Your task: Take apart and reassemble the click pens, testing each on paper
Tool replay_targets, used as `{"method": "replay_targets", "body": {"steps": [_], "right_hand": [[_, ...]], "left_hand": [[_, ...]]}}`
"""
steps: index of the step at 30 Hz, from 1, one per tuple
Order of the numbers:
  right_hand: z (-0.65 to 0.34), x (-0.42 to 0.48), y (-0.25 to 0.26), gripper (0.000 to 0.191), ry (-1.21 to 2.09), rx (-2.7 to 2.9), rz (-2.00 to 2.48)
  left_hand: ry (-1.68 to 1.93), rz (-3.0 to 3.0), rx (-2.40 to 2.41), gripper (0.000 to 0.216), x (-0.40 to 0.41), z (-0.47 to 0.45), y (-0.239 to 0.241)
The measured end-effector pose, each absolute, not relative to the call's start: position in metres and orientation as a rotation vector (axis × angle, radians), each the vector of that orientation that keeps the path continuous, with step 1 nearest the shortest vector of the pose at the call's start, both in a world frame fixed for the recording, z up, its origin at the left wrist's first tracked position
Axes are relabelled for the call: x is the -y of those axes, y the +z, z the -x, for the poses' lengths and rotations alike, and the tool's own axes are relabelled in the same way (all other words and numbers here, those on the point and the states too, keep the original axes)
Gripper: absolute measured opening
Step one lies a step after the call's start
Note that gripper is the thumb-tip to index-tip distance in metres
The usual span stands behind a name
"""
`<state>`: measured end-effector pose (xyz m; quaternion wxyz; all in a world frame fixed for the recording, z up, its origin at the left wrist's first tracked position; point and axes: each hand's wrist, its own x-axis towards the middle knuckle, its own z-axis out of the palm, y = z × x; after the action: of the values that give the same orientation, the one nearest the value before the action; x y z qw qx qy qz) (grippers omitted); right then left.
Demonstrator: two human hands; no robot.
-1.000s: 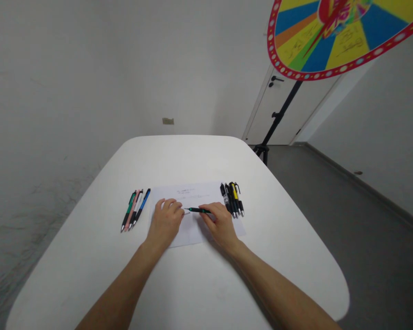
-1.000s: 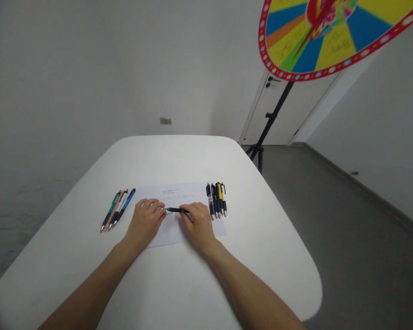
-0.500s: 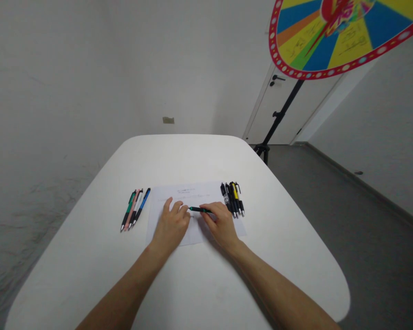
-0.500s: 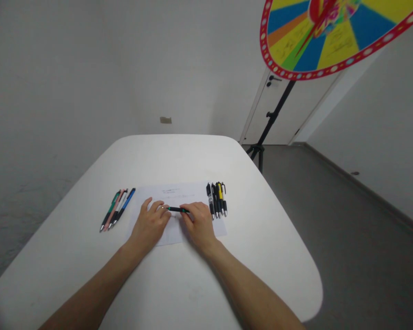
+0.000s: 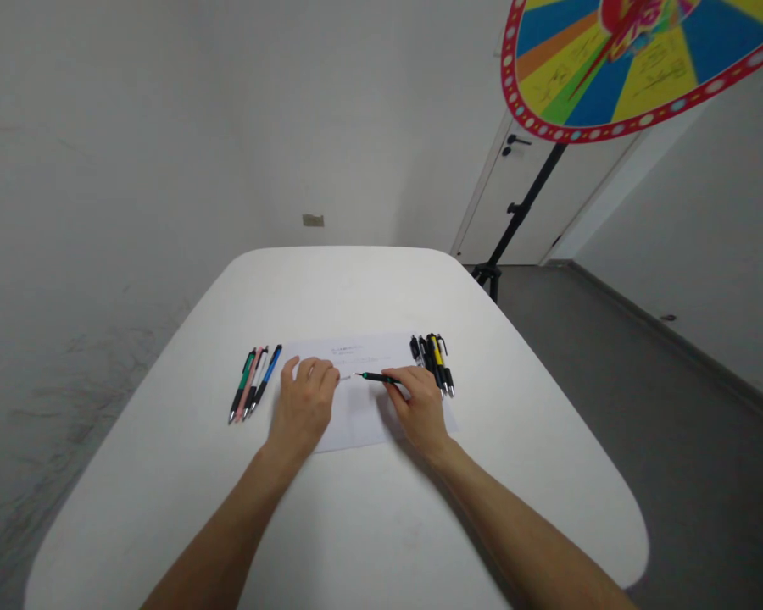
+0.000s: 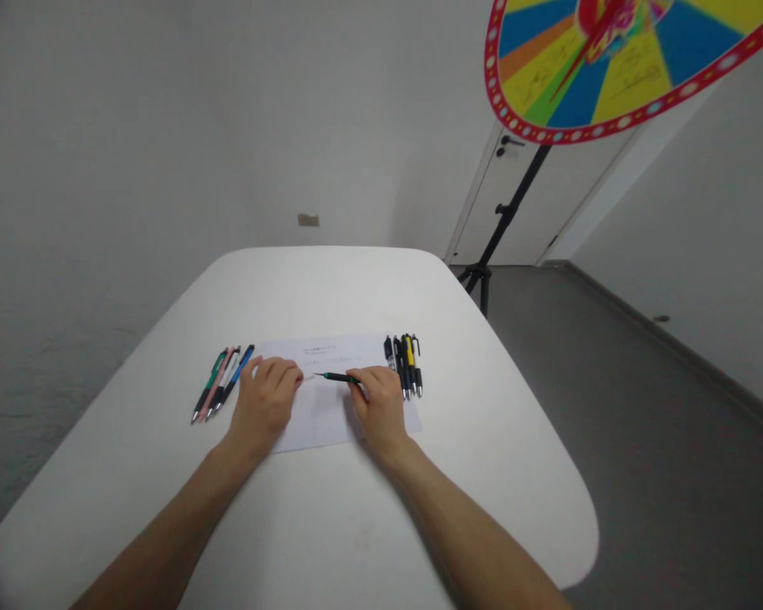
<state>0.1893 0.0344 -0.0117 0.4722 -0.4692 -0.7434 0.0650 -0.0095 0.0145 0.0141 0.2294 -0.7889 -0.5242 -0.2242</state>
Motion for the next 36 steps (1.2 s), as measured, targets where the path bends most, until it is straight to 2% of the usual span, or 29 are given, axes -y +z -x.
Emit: {"method": "replay_targets", "body": {"steps": [8, 18, 36], "right_hand": [[-0.1914, -0.0363, -0.0098, 0.016, 0.002, 1.854, 1.132], [-0.1914, -0.0379, -0.0136, 0.017, -0.035, 1.888, 1.148], [-0.1914, -0.0386, -0.0144, 0.018, -0.029, 1.911, 1.151]], "left_hand": [[-0.721, 2.16, 1.356, 0.016, -0.0132, 0.0171, 0.0174], [-0.733, 2.152, 1.358, 0.011, -0.0131, 0.0173, 0.018], [-0.694, 2.194, 1.354, 0.015, -0.012, 0.0164, 0.0203]]}}
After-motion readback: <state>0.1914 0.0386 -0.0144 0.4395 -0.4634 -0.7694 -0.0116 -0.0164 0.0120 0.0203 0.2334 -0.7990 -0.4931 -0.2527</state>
